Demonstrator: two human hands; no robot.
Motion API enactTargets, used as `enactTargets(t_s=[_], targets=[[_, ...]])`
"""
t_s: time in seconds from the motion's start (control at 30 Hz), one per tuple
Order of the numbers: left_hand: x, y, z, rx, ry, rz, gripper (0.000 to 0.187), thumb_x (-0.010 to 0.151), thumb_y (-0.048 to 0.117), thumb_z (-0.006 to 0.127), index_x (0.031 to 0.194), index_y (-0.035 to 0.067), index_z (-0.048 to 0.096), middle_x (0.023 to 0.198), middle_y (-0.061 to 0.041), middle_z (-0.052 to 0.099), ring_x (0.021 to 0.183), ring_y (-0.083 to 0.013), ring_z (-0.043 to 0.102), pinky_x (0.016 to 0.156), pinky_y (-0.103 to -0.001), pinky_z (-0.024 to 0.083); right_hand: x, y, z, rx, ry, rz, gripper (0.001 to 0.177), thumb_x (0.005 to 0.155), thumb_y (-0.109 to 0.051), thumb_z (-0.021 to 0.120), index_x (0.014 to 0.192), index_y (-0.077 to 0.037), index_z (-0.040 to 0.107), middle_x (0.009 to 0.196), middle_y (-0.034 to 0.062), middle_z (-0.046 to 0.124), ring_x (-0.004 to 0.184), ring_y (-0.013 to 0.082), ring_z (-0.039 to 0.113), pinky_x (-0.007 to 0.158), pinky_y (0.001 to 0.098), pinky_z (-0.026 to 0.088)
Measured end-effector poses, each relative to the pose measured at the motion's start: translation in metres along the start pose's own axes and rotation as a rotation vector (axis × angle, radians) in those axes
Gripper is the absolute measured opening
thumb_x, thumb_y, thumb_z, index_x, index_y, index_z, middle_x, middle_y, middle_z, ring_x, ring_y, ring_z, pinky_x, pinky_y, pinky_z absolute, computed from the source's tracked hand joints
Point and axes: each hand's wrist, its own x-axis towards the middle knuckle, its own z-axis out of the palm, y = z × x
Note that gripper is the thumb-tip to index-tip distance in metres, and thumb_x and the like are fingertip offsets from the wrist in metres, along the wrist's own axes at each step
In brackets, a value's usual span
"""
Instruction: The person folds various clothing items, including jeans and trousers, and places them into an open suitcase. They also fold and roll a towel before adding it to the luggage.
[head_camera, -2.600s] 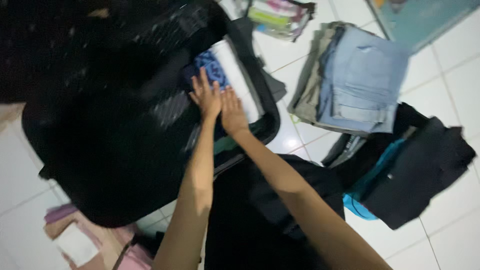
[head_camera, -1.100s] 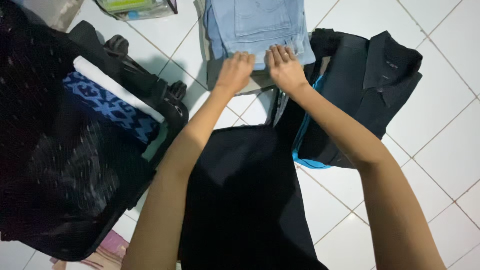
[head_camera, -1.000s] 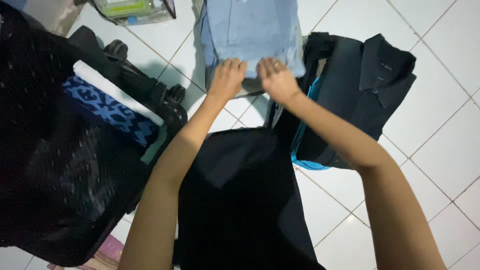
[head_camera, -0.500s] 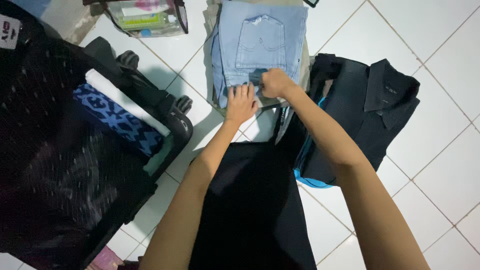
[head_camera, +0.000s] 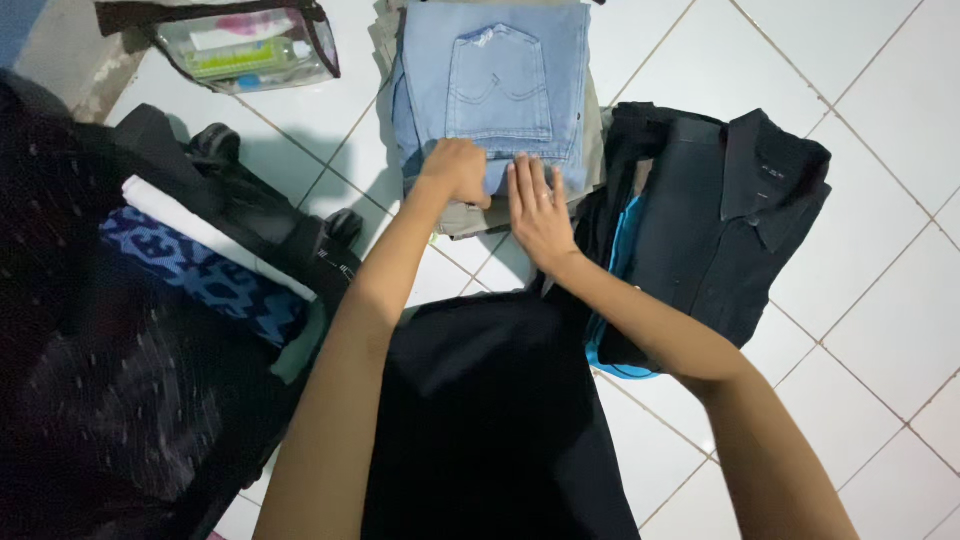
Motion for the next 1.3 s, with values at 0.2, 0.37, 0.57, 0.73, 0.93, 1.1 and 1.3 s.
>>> enactTargets(t_s=[0.2, 0.37, 0.57, 0.73, 0.93, 1.1, 1.3], targets=[[0.02, -0.011, -0.034, -0.057, -0.254, -0.072, 0.06, 0.05, 0.047, 0.093, 0.09, 0.004, 0.08, 0.096, -0.02, 0.077, 0.093, -0.0357, 0.074, 0.087, -0.045, 0.058, 0.026, 0.019, 0.063, -0.017, 0.1, -0.019, 0.041, 0.099, -0.021, 0.055, 0.135, -0.001, 0.058, 0.12, 0.0201, 0.062, 0.116, 0.035, 0.058, 0.106, 0.0577, 0.044], [0.017, 0.01, -0.031, 0.022, -0.215, -0.123, 0.068, 0.054, 0.043, 0.094, 0.106, 0.005, 0.075, 0.11, -0.018, 0.073, 0.105, -0.0348, 0.07, 0.092, -0.046, 0.056, 0.041, 0.044, 0.066, 0.266, -0.229, -0.098, 0.027, 0.096, -0.021, 0.066, 0.117, -0.006, 0.059, 0.1, 0.0153, 0.066, 0.095, 0.0335, 0.067, 0.087, 0.0474, 0.053], [-0.018, 0.049, 0.007, 0.599, 0.651, -0.263, 0.043, 0.09, 0.025, 0.059, 0.128, 0.005, 0.064, 0.127, -0.015, 0.064, 0.126, -0.0314, 0.057, 0.116, -0.046, 0.04, 0.074, 0.071, 0.056, 0.654, -0.488, 0.011, 0.078, 0.067, -0.041, 0.089, 0.122, 0.003, 0.056, 0.078, 0.0245, 0.07, 0.077, 0.0464, 0.068, 0.07, 0.0541, 0.053], [-0.011, 0.02, 0.026, 0.55, 0.782, -0.138, 0.027, 0.087, 0.018, 0.06, 0.109, 0.003, 0.066, 0.109, -0.015, 0.066, 0.108, -0.0301, 0.061, 0.103, -0.042, 0.047, 0.096, 0.082, 0.06, 0.682, -0.506, -0.089, 0.076, 0.058, -0.033, 0.084, 0.123, -0.003, 0.061, 0.081, 0.0247, 0.07, 0.079, 0.0458, 0.069, 0.071, 0.0543, 0.055], [0.012, -0.005, 0.016, 0.187, 0.537, -0.062, 0.013, 0.074, 0.006, 0.071, 0.087, 0.008, 0.067, 0.088, -0.015, 0.071, 0.087, -0.0318, 0.069, 0.079, -0.043, 0.053, 0.1, 0.077, 0.06, 0.57, -0.627, -0.051, 0.067, 0.064, -0.033, 0.083, 0.119, -0.003, 0.06, 0.101, 0.0222, 0.071, 0.095, 0.0437, 0.068, 0.081, 0.0521, 0.055], [0.018, -0.016, -0.005, 0.093, 0.34, -0.047, 0.017, 0.067, 0.005, 0.075, 0.083, 0.009, 0.072, 0.089, -0.016, 0.073, 0.086, -0.0323, 0.073, 0.073, -0.044, 0.058, 0.069, 0.043, 0.058, 0.2, -0.129, 0.053, 0.044, 0.085, -0.027, 0.068, 0.123, -0.007, 0.059, 0.113, 0.0129, 0.067, 0.113, 0.0316, 0.064, 0.101, 0.0462, 0.05], [0.027, -0.014, -0.04, 0.156, 0.098, -0.121, 0.016, 0.069, 0.008, 0.075, 0.085, 0.01, 0.077, 0.095, -0.017, 0.075, 0.094, -0.0333, 0.073, 0.08, -0.043, 0.059, 0.087, 0.044, 0.063, 0.092, 0.056, -0.103, 0.043, 0.092, -0.019, 0.057, 0.133, -0.007, 0.059, 0.101, 0.0103, 0.064, 0.096, 0.0272, 0.063, 0.087, 0.0415, 0.052]])
